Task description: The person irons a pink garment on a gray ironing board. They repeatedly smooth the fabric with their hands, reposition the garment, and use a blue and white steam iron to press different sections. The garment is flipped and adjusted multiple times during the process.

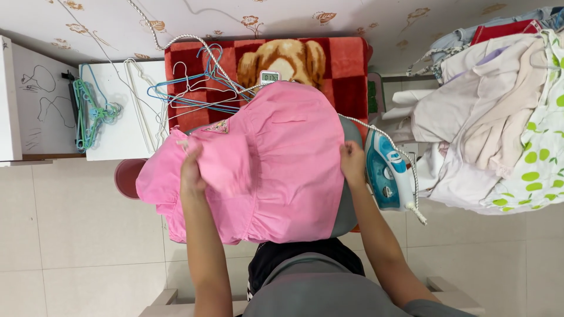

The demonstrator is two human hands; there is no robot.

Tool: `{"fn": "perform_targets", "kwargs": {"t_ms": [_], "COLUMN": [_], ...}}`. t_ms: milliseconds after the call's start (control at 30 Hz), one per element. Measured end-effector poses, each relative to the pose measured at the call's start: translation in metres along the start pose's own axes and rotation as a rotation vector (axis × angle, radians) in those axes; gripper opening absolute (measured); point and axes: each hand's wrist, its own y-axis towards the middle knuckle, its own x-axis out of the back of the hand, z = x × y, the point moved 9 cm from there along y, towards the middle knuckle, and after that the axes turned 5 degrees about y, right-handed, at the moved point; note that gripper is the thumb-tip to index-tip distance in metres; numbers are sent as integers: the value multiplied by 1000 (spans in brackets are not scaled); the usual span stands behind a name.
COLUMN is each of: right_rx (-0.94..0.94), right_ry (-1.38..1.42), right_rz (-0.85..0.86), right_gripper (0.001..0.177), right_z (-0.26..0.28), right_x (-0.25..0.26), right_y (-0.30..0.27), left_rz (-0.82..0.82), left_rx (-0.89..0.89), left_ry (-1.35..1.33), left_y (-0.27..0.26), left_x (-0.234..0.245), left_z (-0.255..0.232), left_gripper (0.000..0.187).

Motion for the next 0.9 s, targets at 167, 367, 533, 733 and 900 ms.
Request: {"fn": "perform_targets", "kwargs": {"t_ms": [167, 367, 533, 733, 900], "right_rx": [86, 77, -177, -30, -112], "right_ry": [60, -20, 333, 285, 366], "right_rz": [-91, -98, -42, 331, 267], "right_gripper": [13, 14, 35, 32, 22], "right_z": [21, 17, 7, 49, 39], "right_x": [-2, -24, -30, -61, -70], "right_y": [44, 74, 72, 93, 101], "left_rz": [500, -81, -363, 235, 339], "left_rx": [-210, -690, -929, -1088, -961], "left_ry": [-383, 666, 1260, 1934, 2190], "left_y": [42, 11, -32, -19, -3], "left_x": [-76, -45, -57, -159, -147], "left_z": [-54, -47, -62, -19, -15], "left_gripper": [37, 55, 60, 22, 27]}}
